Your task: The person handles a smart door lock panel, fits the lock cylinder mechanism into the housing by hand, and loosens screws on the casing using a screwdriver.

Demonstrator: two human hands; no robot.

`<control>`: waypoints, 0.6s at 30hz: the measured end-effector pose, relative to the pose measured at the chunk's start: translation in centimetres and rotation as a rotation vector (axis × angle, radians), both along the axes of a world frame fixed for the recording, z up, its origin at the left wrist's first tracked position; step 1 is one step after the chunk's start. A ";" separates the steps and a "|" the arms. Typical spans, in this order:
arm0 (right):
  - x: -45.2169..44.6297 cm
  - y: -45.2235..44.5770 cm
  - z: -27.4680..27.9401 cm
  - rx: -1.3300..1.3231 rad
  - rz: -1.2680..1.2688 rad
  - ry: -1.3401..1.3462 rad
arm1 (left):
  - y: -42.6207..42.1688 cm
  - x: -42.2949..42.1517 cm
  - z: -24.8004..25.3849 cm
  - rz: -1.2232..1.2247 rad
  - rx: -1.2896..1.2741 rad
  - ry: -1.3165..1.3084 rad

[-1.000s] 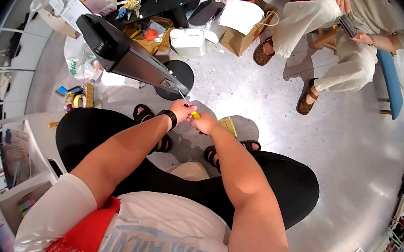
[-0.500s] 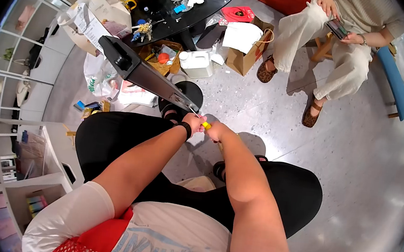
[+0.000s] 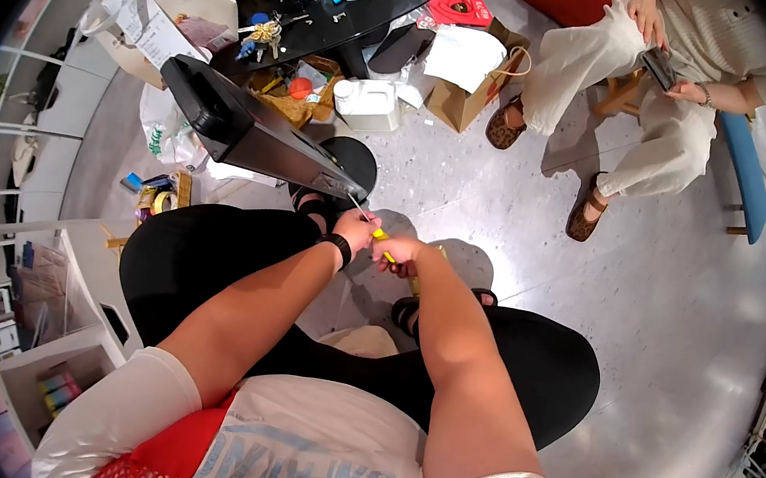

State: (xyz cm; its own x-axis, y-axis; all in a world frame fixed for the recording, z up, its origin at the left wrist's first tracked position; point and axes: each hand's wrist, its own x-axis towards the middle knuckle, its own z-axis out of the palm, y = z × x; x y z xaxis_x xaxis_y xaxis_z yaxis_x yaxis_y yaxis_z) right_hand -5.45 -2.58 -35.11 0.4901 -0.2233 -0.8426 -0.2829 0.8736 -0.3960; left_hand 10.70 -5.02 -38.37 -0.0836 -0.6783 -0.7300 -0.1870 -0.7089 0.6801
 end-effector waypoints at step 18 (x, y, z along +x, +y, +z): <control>4.2 2.8 3.1 -0.826 0.109 0.818 | 0.2 -0.3 -4.6 -0.098 -0.265 -0.095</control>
